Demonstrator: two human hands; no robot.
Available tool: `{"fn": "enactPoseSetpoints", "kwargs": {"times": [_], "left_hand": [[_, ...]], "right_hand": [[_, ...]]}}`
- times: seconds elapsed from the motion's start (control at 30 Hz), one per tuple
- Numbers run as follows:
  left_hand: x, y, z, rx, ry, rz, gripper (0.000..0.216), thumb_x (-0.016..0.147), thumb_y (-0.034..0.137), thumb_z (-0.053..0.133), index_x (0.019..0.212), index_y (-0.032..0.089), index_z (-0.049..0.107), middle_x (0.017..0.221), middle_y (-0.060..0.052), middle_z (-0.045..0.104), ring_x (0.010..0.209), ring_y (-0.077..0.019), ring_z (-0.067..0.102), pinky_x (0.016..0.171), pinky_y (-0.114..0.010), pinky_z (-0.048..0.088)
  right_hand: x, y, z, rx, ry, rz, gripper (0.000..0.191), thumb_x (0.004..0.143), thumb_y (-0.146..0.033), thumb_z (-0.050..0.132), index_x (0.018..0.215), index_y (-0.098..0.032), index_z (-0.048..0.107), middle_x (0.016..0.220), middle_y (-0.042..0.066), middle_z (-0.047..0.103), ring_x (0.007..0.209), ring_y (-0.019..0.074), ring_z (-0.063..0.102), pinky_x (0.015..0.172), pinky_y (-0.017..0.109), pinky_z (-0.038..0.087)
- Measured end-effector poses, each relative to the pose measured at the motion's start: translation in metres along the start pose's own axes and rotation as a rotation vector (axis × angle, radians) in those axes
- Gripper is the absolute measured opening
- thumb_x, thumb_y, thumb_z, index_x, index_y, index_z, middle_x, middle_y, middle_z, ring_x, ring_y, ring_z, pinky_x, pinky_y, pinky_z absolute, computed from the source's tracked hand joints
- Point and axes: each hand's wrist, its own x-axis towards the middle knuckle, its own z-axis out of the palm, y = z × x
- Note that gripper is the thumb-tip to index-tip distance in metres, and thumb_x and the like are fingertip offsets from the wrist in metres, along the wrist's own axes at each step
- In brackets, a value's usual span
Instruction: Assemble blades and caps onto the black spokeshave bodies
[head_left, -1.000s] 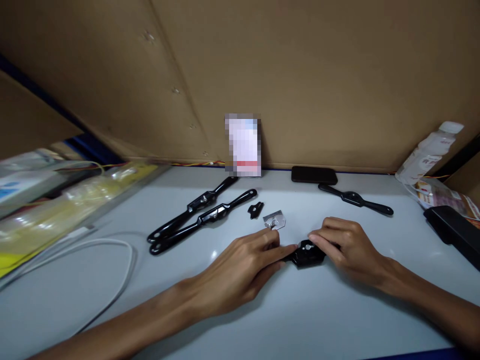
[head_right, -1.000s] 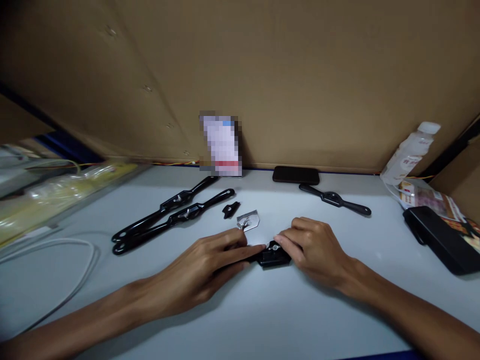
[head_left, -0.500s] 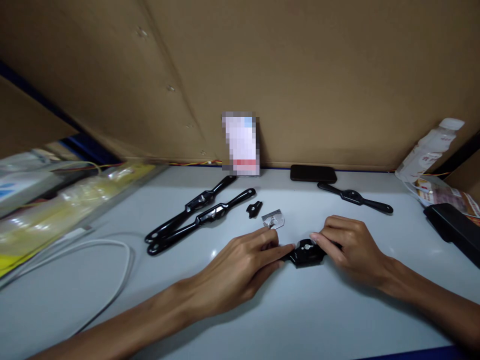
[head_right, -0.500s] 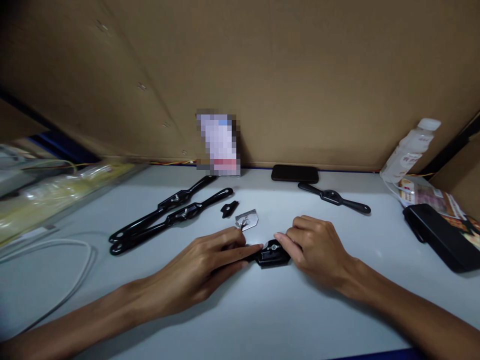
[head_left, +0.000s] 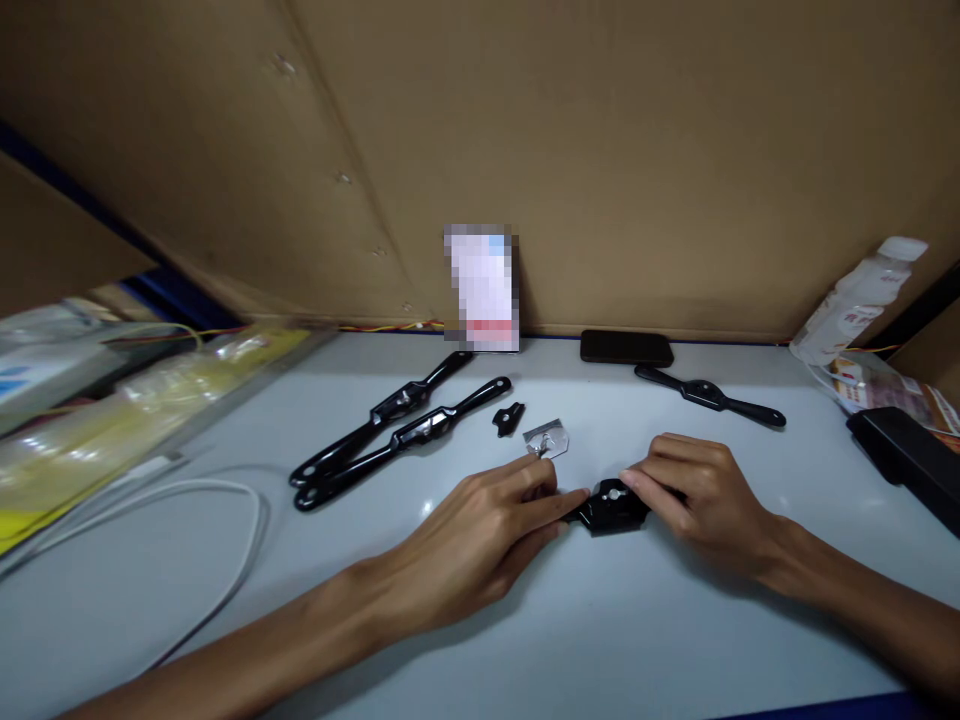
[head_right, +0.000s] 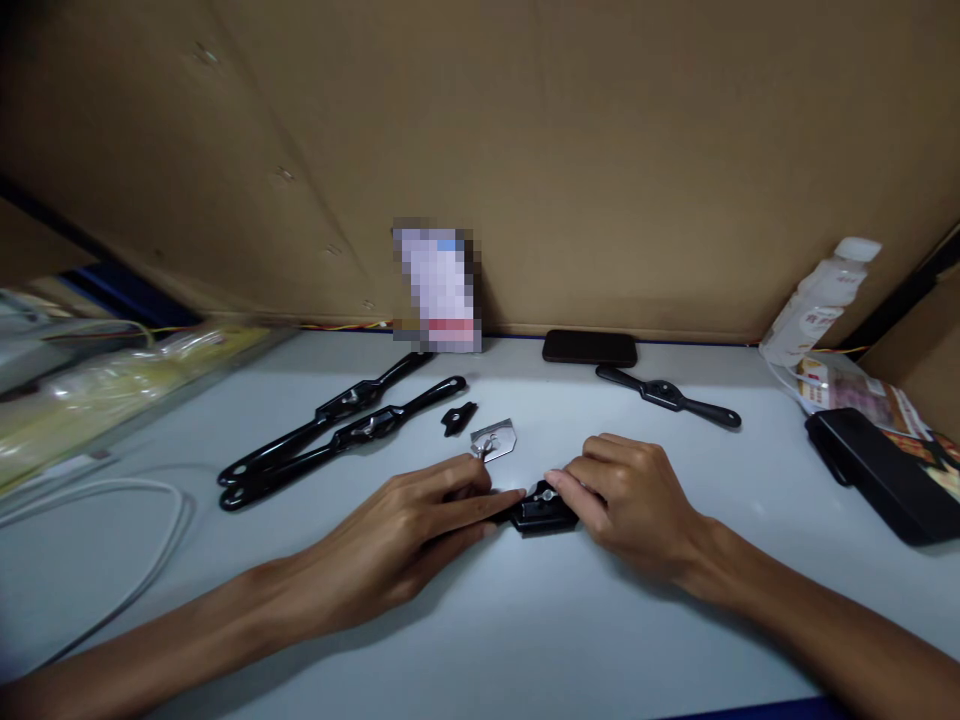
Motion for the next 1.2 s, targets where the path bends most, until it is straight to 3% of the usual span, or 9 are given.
{"fn": "enactPoseSetpoints", "kwargs": {"times": [0.23, 0.47, 0.67, 0.87, 1.07, 1.2], "left_hand": [[0.0012, 0.0004, 0.0004, 0.003, 0.003, 0.000, 0.038, 0.102, 0.015, 0.046, 0.136, 0.018, 0.064, 0.092, -0.007, 0.063, 0.079, -0.0194, 0.060, 0.065, -0.032, 0.055], [0.0008, 0.0001, 0.0002, 0.017, 0.003, 0.003, 0.038, 0.103, 0.016, 0.044, 0.136, 0.018, 0.063, 0.092, -0.007, 0.063, 0.079, -0.0199, 0.060, 0.065, -0.032, 0.054], [0.0018, 0.0008, -0.0003, 0.024, 0.002, 0.000, 0.038, 0.103, 0.016, 0.044, 0.135, 0.019, 0.064, 0.091, -0.006, 0.063, 0.078, -0.0188, 0.059, 0.065, -0.031, 0.053], [0.0015, 0.0004, 0.0005, 0.029, -0.006, 0.003, 0.038, 0.103, 0.016, 0.042, 0.135, 0.017, 0.063, 0.091, -0.007, 0.062, 0.079, -0.0198, 0.058, 0.065, -0.032, 0.053], [0.0014, 0.0002, 0.0006, 0.020, -0.009, 0.000, 0.038, 0.103, 0.016, 0.044, 0.136, 0.017, 0.062, 0.093, -0.007, 0.062, 0.080, -0.0204, 0.059, 0.065, -0.032, 0.053], [0.0011, 0.0002, 0.0003, 0.013, -0.012, 0.000, 0.037, 0.104, 0.016, 0.042, 0.134, 0.018, 0.064, 0.092, -0.007, 0.062, 0.079, -0.0201, 0.058, 0.066, -0.033, 0.053]], "right_hand": [[-0.0016, -0.0050, 0.0019, 0.115, -0.032, -0.063, 0.047, 0.106, -0.029, 0.048, 0.064, -0.018, 0.067, 0.060, 0.001, 0.055, 0.059, 0.0130, 0.048, 0.056, 0.029, 0.038], [-0.0004, -0.0048, 0.0005, 0.069, -0.026, -0.072, 0.039, 0.107, -0.029, 0.048, 0.084, -0.016, 0.078, 0.064, 0.001, 0.057, 0.059, 0.0130, 0.050, 0.056, 0.029, 0.038], [-0.0008, -0.0037, -0.0003, 0.070, -0.047, -0.106, 0.048, 0.107, -0.029, 0.047, 0.066, -0.017, 0.071, 0.061, 0.001, 0.055, 0.058, 0.0126, 0.048, 0.055, 0.029, 0.038], [0.0001, -0.0051, -0.0003, 0.045, -0.057, -0.121, 0.040, 0.108, -0.030, 0.045, 0.092, -0.016, 0.078, 0.064, 0.002, 0.059, 0.059, 0.0134, 0.051, 0.056, 0.029, 0.038], [0.0005, -0.0043, -0.0012, 0.026, -0.055, -0.144, 0.050, 0.107, -0.029, 0.046, 0.066, -0.017, 0.070, 0.060, 0.002, 0.056, 0.057, 0.0129, 0.048, 0.054, 0.029, 0.036], [-0.0001, -0.0059, -0.0007, 0.021, -0.083, -0.155, 0.044, 0.109, -0.031, 0.044, 0.084, -0.017, 0.077, 0.065, 0.002, 0.061, 0.060, 0.0135, 0.051, 0.057, 0.029, 0.039]]}}
